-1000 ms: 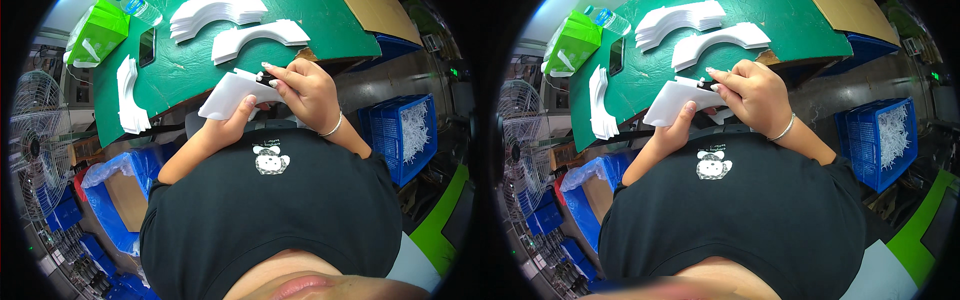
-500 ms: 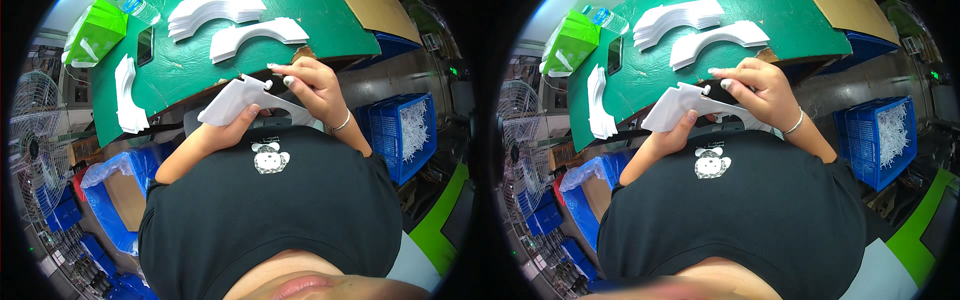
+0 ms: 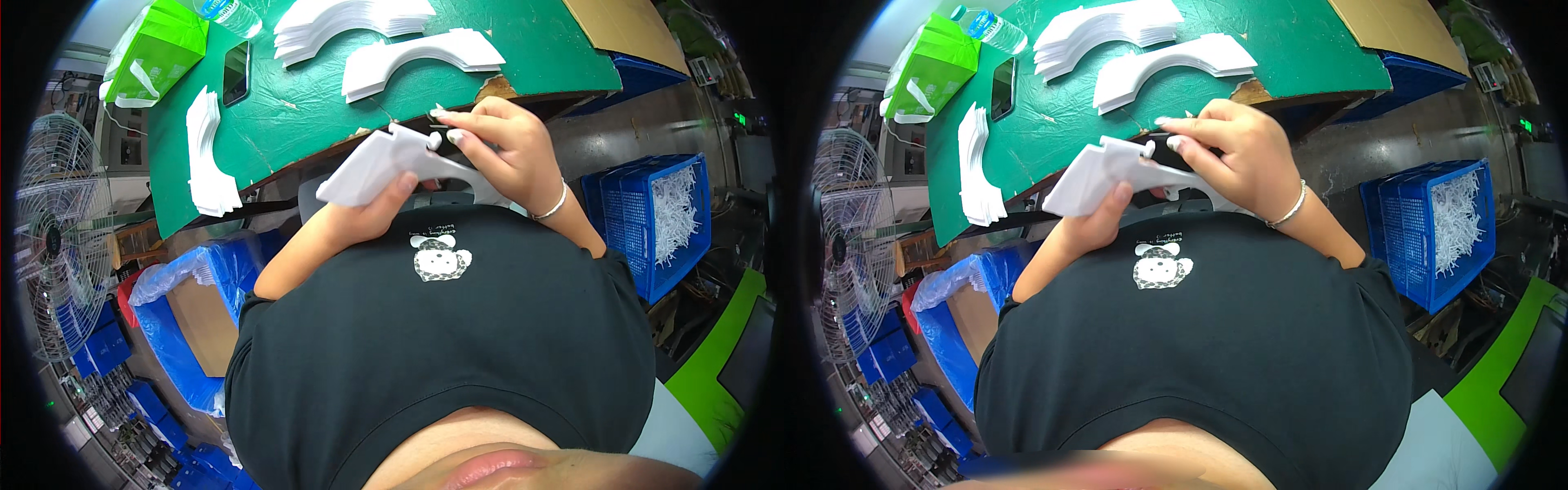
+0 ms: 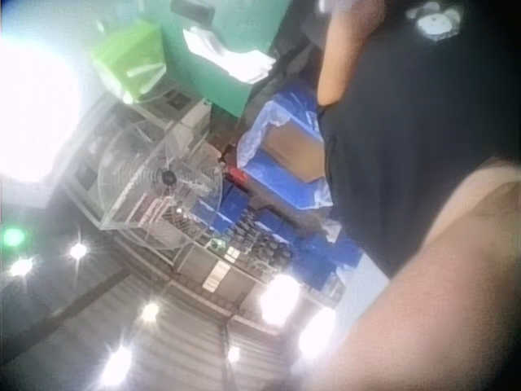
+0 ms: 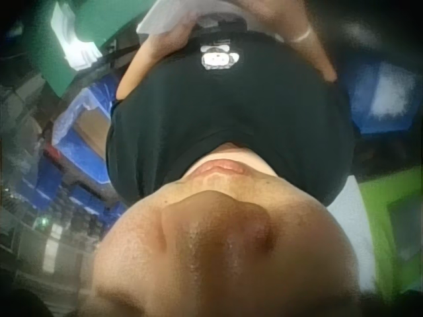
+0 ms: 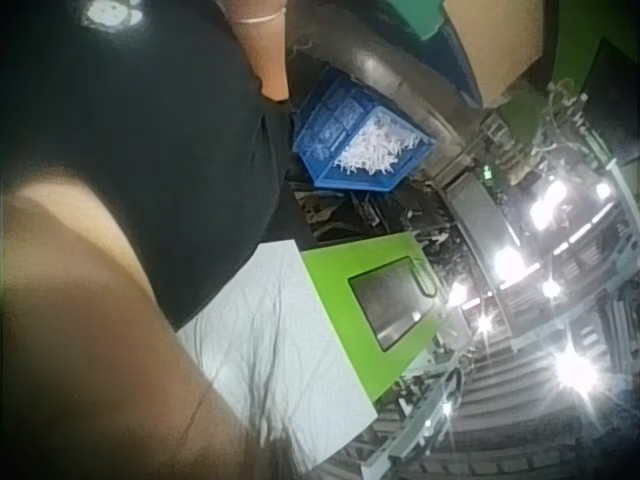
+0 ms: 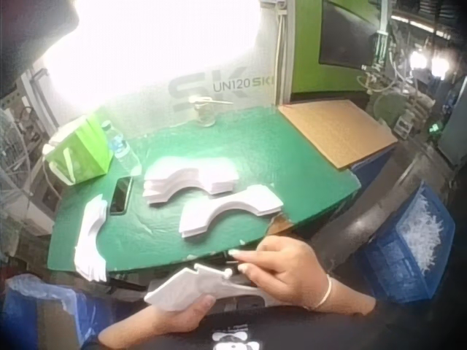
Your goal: The person deburrs curved plastic components with a deburring tool, then inspects them.
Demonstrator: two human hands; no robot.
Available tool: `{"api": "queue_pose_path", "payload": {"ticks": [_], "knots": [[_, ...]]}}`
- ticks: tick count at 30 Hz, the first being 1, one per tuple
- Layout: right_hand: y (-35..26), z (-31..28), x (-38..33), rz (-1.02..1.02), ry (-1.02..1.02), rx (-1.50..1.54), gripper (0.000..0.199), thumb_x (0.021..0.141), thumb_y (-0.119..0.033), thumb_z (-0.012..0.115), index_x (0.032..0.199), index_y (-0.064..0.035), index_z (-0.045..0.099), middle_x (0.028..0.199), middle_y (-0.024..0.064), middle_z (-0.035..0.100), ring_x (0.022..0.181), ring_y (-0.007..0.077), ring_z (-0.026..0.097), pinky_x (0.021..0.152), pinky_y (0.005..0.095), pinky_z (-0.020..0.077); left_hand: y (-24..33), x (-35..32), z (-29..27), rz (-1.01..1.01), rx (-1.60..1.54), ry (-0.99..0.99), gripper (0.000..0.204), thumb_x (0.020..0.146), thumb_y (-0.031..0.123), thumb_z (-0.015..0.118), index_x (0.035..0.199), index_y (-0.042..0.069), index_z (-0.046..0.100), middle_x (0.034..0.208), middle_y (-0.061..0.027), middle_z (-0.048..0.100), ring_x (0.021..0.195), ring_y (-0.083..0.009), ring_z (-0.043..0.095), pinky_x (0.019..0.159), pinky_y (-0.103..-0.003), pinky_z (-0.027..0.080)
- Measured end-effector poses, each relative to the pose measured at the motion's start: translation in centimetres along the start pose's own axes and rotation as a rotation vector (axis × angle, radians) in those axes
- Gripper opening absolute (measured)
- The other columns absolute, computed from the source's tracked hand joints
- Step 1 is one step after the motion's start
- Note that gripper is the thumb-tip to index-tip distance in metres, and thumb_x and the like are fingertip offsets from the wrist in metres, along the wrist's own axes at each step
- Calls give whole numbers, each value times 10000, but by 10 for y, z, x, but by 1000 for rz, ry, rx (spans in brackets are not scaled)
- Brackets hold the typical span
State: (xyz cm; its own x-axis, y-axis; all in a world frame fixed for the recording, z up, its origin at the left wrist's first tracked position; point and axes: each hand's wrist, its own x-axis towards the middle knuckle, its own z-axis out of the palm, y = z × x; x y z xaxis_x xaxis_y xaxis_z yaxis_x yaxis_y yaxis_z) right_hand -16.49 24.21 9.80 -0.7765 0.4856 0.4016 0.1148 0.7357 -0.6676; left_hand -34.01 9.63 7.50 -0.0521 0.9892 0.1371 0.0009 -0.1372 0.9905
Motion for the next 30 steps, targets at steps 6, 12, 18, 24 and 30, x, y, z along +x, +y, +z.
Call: {"api": "queue_pose_path", "payload": {"ticks": [6,12,18,24,30], "knots": [[13,0,-4,28,-51,236,239,869,-161,615,1058,-66,725,672,52,532,641,144,507,578,275,398,0,4,-11,230,385,-134,264,935,204,517,1097,30,630,885,-104,679,776,-287,635,711,-360,498],[9,-1,-6,-39,-103,553,255,912,-192,599,1090,-47,710,707,20,533,680,113,478,616,250,368,5,1,-10,191,305,-94,247,946,186,508,1088,23,628,896,-95,682,812,-267,646,734,-338,504],[6,2,-8,-20,-109,522,259,907,-192,609,1095,-41,705,711,38,542,681,129,492,619,256,376,2,-1,-10,180,301,-94,240,945,186,508,1087,33,628,894,-87,682,815,-256,647,733,-334,505],[-1,0,-3,4,-86,171,246,858,-201,641,1055,-83,728,672,68,529,614,174,507,561,300,401,1,-2,-12,164,267,-107,225,900,180,559,1055,43,648,909,-94,681,836,-278,650,747,-350,514],[9,8,-7,140,-196,291,216,878,-162,603,1019,-58,729,665,74,540,642,163,521,598,289,412,3,4,-11,303,419,-217,229,843,129,572,1040,83,678,860,-88,684,808,-288,653,734,-369,518]]}}
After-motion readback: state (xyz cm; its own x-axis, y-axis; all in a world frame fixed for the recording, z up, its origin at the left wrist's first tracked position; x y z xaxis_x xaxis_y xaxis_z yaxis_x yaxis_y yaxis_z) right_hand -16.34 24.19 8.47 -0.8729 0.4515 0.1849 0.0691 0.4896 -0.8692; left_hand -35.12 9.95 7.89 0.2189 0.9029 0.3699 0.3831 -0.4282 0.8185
